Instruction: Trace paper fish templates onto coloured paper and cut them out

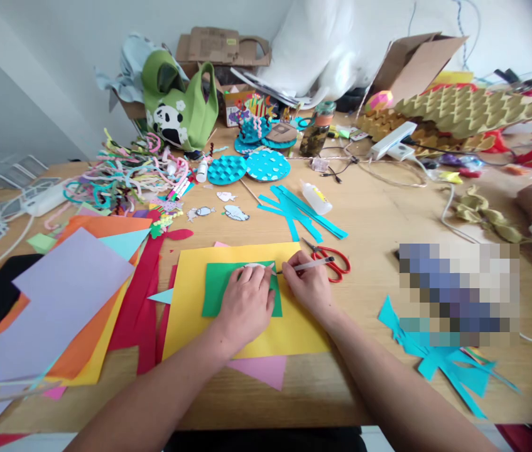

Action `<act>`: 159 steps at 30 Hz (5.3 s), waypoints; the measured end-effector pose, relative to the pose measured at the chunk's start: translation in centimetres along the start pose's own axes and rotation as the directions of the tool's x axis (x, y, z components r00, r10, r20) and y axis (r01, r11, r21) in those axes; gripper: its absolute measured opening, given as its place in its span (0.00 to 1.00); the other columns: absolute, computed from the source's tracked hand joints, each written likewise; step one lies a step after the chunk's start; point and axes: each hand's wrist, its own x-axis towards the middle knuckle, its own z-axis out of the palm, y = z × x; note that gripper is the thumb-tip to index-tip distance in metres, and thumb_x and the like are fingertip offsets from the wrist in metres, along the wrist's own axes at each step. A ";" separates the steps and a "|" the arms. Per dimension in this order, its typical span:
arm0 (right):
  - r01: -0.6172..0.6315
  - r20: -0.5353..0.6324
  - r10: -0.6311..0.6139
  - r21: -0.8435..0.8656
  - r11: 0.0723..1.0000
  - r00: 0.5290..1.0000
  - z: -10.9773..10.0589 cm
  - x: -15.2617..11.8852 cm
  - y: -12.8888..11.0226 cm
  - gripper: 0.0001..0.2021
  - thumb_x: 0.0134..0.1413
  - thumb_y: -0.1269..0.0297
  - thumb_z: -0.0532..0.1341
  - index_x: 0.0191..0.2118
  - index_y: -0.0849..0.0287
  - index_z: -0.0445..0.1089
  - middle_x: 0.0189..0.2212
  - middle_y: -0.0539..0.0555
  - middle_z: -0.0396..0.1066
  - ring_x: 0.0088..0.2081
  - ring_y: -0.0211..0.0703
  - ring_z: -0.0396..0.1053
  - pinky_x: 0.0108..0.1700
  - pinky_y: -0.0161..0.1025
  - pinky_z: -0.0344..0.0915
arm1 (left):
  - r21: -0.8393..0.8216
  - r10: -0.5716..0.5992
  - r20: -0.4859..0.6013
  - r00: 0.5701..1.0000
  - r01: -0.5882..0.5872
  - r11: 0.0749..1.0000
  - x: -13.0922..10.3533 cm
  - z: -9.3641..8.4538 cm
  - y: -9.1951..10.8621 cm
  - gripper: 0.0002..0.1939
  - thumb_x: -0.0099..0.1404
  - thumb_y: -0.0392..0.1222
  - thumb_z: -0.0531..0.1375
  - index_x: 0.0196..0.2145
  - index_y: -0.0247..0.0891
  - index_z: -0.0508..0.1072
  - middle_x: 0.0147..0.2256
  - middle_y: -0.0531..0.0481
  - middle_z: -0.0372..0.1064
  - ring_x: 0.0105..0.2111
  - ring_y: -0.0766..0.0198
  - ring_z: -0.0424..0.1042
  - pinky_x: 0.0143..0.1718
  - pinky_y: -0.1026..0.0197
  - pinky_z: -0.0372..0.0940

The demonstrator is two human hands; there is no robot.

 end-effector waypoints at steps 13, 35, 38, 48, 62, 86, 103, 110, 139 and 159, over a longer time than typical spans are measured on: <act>0.025 -0.009 -0.025 -0.025 0.999 1.000 -0.1 0.0 -0.3 0.10 0.51 0.63 0.56 0.22 0.55 0.56 0.16 0.45 0.60 0.18 0.35 0.57 0.21 0.33 0.52 | 0.011 0.003 -0.012 1.000 -0.003 1.000 0.0 -0.1 0.0 0.21 0.67 0.40 0.52 0.57 0.34 0.62 0.48 0.41 0.66 0.49 0.53 0.63 0.50 0.49 0.59; 0.247 0.042 -0.244 -0.076 0.966 0.969 -0.2 -0.1 -0.2 0.11 0.65 0.61 0.49 0.46 0.54 0.67 0.33 0.55 0.76 0.42 0.50 0.66 0.44 0.47 0.65 | 0.019 0.004 -0.032 0.999 -0.003 1.000 -0.1 0.1 0.1 0.21 0.68 0.41 0.52 0.56 0.32 0.63 0.47 0.40 0.67 0.48 0.52 0.62 0.50 0.49 0.58; 0.278 0.078 -0.271 -0.106 0.955 0.959 -0.1 0.0 -0.1 0.12 0.65 0.62 0.49 0.45 0.55 0.67 0.33 0.56 0.74 0.42 0.50 0.66 0.43 0.46 0.65 | 0.026 0.006 -0.025 1.000 -0.005 1.000 -0.1 0.1 0.1 0.21 0.68 0.41 0.52 0.56 0.31 0.63 0.47 0.41 0.66 0.47 0.51 0.62 0.50 0.49 0.59; 0.326 0.120 -0.307 -0.192 0.926 0.944 0.0 0.2 -0.2 0.12 0.65 0.64 0.49 0.44 0.58 0.68 0.32 0.58 0.74 0.39 0.51 0.65 0.41 0.47 0.63 | 0.005 -0.011 -0.033 0.999 0.011 1.000 -0.3 0.0 0.4 0.23 0.68 0.43 0.51 0.57 0.29 0.62 0.48 0.39 0.66 0.48 0.52 0.63 0.54 0.49 0.57; 0.343 0.169 -0.310 -0.229 0.911 0.936 -0.2 0.6 -0.3 0.10 0.63 0.62 0.51 0.41 0.58 0.68 0.31 0.58 0.68 0.38 0.49 0.66 0.42 0.45 0.64 | 0.094 -0.071 -0.066 0.995 0.077 0.993 -0.9 0.3 1.8 0.24 0.66 0.43 0.53 0.55 0.24 0.63 0.54 0.30 0.64 0.55 0.46 0.62 0.57 0.47 0.54; 0.039 0.495 -0.157 0.240 0.970 0.855 3.2 6.2 -5.5 0.04 0.46 0.65 0.60 0.27 0.59 0.64 0.20 0.46 0.65 0.21 0.34 0.61 0.22 0.32 0.56 | -0.007 -0.199 -0.116 0.973 0.199 0.980 -1.7 1.2 2.2 0.23 0.66 0.45 0.53 0.51 0.23 0.65 0.54 0.29 0.64 0.60 0.41 0.56 0.59 0.43 0.54; 0.225 0.437 -0.185 -0.041 0.973 0.880 4.1 5.7 -5.2 0.09 0.55 0.64 0.53 0.25 0.55 0.56 0.16 0.46 0.63 0.19 0.36 0.61 0.24 0.33 0.54 | 0.006 -0.210 -0.054 0.976 0.210 0.978 -1.6 0.6 2.4 0.19 0.66 0.46 0.54 0.48 0.26 0.67 0.52 0.30 0.67 0.60 0.40 0.56 0.56 0.42 0.55; 0.252 0.445 -0.200 -0.058 0.966 0.873 4.3 5.6 -4.9 0.08 0.56 0.64 0.52 0.26 0.55 0.57 0.17 0.47 0.64 0.20 0.37 0.61 0.25 0.33 0.54 | -0.007 -0.217 -0.035 0.976 0.216 0.976 -1.5 0.4 2.4 0.18 0.66 0.46 0.54 0.46 0.28 0.67 0.51 0.29 0.67 0.60 0.40 0.56 0.56 0.42 0.55; 0.333 0.452 -0.252 -0.108 0.937 0.856 4.4 5.2 -4.9 0.08 0.57 0.64 0.51 0.27 0.55 0.55 0.17 0.47 0.62 0.20 0.37 0.60 0.26 0.34 0.54 | -0.016 -0.204 -0.026 0.979 0.203 0.979 -1.5 0.4 2.3 0.19 0.64 0.45 0.56 0.48 0.27 0.67 0.50 0.29 0.67 0.59 0.41 0.58 0.56 0.43 0.56; 0.344 0.456 -0.257 -0.119 0.931 0.852 4.3 5.1 -5.2 0.07 0.58 0.64 0.51 0.28 0.55 0.55 0.17 0.47 0.61 0.20 0.38 0.61 0.26 0.35 0.54 | -0.004 -0.197 -0.035 0.980 0.197 0.980 -1.6 0.5 2.3 0.21 0.65 0.45 0.55 0.51 0.26 0.66 0.51 0.30 0.67 0.59 0.40 0.57 0.56 0.43 0.56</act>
